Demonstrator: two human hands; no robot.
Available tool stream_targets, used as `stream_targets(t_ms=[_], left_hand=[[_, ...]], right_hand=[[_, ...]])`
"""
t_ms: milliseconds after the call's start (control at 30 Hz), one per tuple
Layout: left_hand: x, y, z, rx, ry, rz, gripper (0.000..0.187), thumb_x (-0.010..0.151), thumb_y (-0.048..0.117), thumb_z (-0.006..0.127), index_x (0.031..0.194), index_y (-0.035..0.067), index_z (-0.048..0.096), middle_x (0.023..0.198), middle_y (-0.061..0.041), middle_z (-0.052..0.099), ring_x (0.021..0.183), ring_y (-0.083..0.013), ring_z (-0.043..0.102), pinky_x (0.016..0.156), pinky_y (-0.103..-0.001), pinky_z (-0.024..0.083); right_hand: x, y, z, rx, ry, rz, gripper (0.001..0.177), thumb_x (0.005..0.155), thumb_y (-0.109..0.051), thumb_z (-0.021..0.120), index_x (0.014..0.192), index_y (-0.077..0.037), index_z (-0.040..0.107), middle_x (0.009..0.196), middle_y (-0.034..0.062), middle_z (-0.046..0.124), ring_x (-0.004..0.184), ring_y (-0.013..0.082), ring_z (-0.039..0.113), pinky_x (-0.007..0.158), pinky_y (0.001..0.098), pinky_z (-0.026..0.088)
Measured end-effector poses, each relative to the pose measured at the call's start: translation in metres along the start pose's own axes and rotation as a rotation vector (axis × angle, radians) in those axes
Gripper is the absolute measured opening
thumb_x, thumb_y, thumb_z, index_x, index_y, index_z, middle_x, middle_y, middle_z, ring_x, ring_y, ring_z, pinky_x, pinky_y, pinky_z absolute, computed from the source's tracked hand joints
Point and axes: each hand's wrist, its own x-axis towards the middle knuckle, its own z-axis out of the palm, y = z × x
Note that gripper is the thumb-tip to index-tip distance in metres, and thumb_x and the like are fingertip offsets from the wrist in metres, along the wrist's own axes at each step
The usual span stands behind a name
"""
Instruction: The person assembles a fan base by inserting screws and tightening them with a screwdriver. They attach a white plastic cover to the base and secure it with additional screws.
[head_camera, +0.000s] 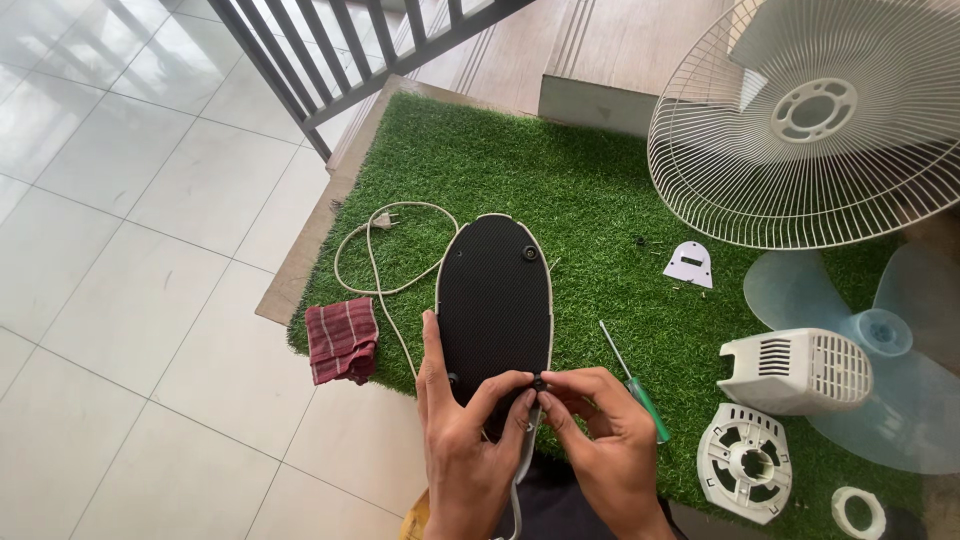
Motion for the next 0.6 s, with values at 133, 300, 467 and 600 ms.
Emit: stream_targets(t_ms=[133, 300, 467, 600], left_hand=[[-0.001, 0.002, 0.001, 0.0, -0.003, 0.014, 0.02, 0.08, 0.02, 0.083, 0.1, 0.021, 0.083, 0.165, -0.029, 0.024, 0.145, -0.044, 0.039, 0.112, -0.052, 0.036], [-0.002, 0.002, 0.002, 0.014, 0.0, 0.019, 0.022, 0.081, 0.021, 0.082, 0.103, 0.025, 0.084, 0.165, -0.027, 0.024, 0.146, -0.0434, 0.038, 0.112, -0.051, 0.036], [-0.002, 0.003, 0.004, 0.055, -0.004, -0.024, 0.02, 0.079, 0.022, 0.084, 0.098, 0.026, 0.086, 0.165, -0.024, 0.026, 0.138, -0.04, 0.043, 0.107, -0.047, 0.04], [-0.002, 0.003, 0.004, 0.017, -0.017, -0.059, 0.021, 0.078, 0.02, 0.084, 0.098, 0.025, 0.086, 0.166, -0.023, 0.025, 0.126, -0.0332, 0.053, 0.1, -0.043, 0.046]], right_hand=[[0.0, 0.001, -0.001, 0.024, 0.003, 0.03, 0.025, 0.088, 0.006, 0.07, 0.112, 0.005, 0.074, 0.108, 0.011, 0.069, 0.097, 0.0191, 0.075, 0.084, 0.0301, 0.067], [-0.002, 0.006, -0.001, 0.079, 0.021, 0.027, 0.025, 0.089, 0.007, 0.069, 0.113, 0.007, 0.074, 0.109, 0.0116, 0.068, 0.097, 0.0187, 0.075, 0.085, 0.0295, 0.065], [-0.006, 0.014, 0.0, 0.102, 0.047, -0.026, 0.027, 0.089, 0.007, 0.07, 0.117, 0.005, 0.072, 0.107, 0.0104, 0.067, 0.096, 0.016, 0.071, 0.084, 0.0285, 0.063], [-0.007, 0.022, -0.002, 0.139, 0.059, 0.071, 0.025, 0.089, 0.006, 0.071, 0.114, 0.004, 0.071, 0.1, 0.011, 0.072, 0.094, 0.0163, 0.073, 0.081, 0.0291, 0.064]])
